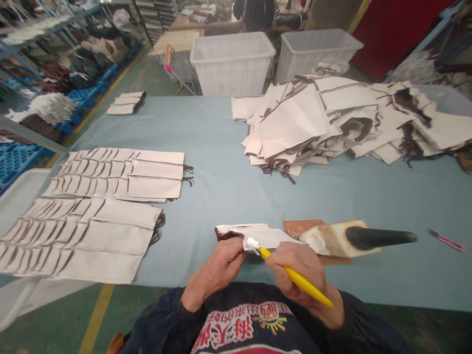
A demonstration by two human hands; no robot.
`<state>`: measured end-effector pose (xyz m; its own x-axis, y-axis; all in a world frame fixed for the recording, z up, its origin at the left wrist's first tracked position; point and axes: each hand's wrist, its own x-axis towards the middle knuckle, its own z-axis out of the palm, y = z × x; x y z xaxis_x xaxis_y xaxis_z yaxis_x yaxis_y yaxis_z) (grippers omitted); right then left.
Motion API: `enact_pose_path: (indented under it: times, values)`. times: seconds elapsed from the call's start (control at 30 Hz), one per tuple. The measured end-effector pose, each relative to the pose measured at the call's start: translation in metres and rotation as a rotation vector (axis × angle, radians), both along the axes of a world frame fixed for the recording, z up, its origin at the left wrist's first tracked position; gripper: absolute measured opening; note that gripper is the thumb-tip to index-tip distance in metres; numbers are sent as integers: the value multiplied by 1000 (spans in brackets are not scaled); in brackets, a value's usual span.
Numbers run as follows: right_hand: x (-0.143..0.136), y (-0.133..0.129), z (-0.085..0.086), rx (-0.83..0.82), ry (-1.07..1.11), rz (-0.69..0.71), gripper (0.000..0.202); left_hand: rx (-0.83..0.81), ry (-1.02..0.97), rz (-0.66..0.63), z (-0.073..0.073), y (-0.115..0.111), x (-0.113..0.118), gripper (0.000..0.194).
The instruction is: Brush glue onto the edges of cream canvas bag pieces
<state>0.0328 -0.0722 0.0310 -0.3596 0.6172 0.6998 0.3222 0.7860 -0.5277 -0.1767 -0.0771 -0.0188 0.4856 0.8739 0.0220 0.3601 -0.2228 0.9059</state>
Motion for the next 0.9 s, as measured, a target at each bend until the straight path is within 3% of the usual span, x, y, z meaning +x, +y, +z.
enact_pose_path:
  times: [0.13,0.23,0.37,0.47,0.57,0.73,0.9]
  values:
    - [-3,-3,-1,0,-6,80,25,-77,-69,24,9,3,4,28]
    - [0,-5,3,-64,36,15,26,-148,-138,26,14,6,8,28]
    - [15,-8,0,-292,123,-55,26,-428,-356,41,14,13,12,21]
    - [27,-8,-10,-479,304,-93,29,-597,-484,69,16,21,13,36]
    - [31,-4,-14,-529,390,-123,30,-669,-476,91,27,28,13,44]
    - [29,12,1,-395,217,-138,29,-769,-485,35,43,29,15,40]
    - [27,23,22,-2,-30,-220,23,-815,-483,1,44,20,17,38]
